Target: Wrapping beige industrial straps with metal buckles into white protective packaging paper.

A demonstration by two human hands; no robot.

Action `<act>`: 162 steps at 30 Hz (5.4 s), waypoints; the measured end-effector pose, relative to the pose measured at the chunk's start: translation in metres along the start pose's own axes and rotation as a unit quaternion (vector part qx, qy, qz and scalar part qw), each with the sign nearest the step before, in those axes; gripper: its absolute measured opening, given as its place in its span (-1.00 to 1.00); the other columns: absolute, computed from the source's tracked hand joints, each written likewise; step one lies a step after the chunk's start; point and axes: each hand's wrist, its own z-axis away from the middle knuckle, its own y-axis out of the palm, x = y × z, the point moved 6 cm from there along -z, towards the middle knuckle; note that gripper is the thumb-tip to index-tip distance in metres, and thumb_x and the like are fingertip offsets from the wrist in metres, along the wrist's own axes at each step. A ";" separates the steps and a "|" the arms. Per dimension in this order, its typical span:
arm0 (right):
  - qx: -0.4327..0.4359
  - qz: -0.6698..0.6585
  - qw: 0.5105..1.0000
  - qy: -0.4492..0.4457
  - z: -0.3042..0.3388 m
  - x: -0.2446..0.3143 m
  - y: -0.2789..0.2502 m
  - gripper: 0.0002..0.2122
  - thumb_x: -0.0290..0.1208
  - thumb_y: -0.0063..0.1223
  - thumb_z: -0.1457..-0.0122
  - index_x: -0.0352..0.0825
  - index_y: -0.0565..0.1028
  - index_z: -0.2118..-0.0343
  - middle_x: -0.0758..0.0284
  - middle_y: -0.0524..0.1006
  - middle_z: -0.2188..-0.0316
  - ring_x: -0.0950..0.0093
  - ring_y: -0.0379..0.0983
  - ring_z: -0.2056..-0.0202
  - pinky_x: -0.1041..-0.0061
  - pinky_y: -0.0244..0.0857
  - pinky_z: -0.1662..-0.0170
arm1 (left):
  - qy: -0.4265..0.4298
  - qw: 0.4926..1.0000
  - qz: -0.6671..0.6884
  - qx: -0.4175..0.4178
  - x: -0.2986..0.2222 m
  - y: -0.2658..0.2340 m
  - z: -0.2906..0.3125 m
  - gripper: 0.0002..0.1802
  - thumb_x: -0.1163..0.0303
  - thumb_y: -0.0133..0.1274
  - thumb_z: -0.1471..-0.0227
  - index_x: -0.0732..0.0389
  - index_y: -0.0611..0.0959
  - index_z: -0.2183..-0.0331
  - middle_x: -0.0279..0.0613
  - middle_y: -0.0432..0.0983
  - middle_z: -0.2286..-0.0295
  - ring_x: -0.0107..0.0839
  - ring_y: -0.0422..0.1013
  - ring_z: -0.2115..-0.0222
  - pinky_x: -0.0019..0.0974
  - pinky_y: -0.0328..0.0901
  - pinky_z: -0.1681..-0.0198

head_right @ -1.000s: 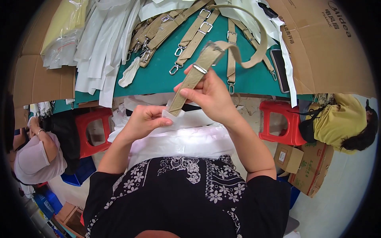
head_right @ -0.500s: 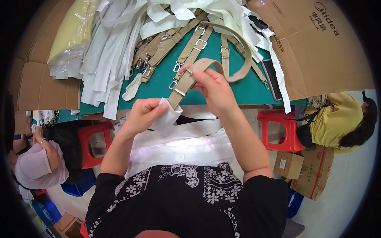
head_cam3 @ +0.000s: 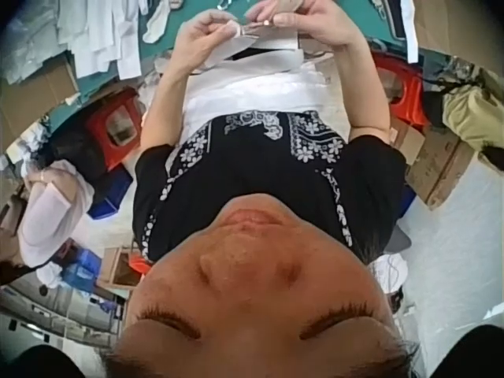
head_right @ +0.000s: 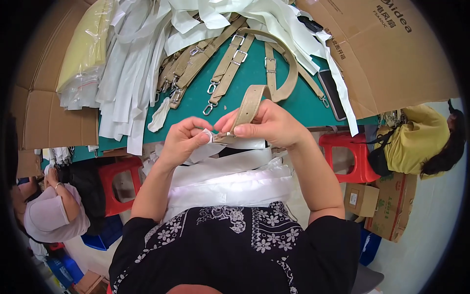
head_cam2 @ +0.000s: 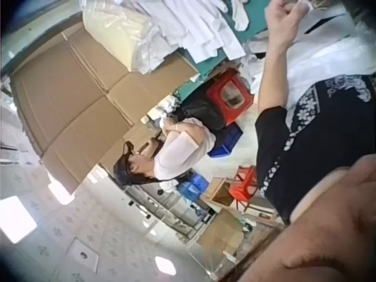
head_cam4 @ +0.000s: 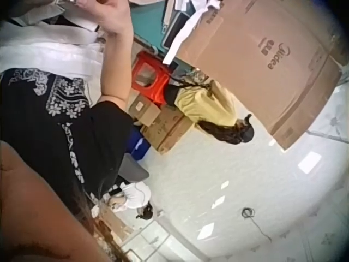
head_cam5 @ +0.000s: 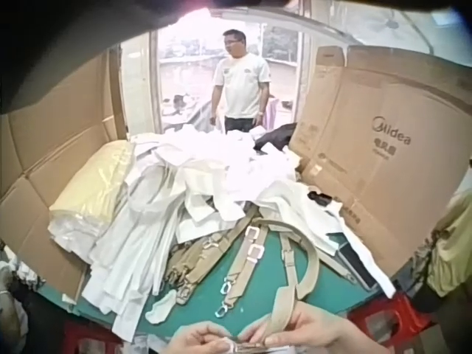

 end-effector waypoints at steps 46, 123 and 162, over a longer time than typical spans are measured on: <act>-0.208 -0.199 0.957 0.025 -0.004 -0.069 -0.020 -0.69 -0.58 0.12 0.08 -0.17 0.25 0.31 0.43 0.40 0.39 0.59 0.37 0.32 0.59 0.32 0.33 | -0.027 0.858 -0.497 -0.129 -0.082 -0.123 0.136 -0.31 0.43 0.23 0.30 0.25 0.37 0.04 -0.06 0.32 0.08 -0.29 0.27 0.06 -0.33 0.15 0.00; -0.081 -0.123 0.980 -0.132 -0.101 -0.122 0.166 -0.58 -0.31 -0.44 -0.26 -0.36 -0.02 -0.14 0.14 0.25 -0.01 0.40 0.19 -0.03 0.42 0.04 -0.10 | 0.102 0.935 -0.031 -0.337 0.048 -0.138 0.140 -0.74 0.32 -0.06 -0.06 0.30 0.60 0.30 -0.29 0.52 0.37 -0.60 0.36 0.35 -0.55 0.22 0.25; -0.188 0.072 0.978 -0.054 -0.086 -0.123 0.137 -0.60 -0.22 -0.26 -0.22 -0.40 0.24 -0.02 0.24 0.36 0.08 0.46 0.30 0.10 0.50 0.09 -0.01 | 0.070 0.792 -0.442 -0.416 0.014 -0.094 0.154 -0.88 0.44 0.02 0.12 0.22 0.46 0.61 -0.23 0.30 0.60 -0.25 0.26 0.52 -0.27 0.10 0.38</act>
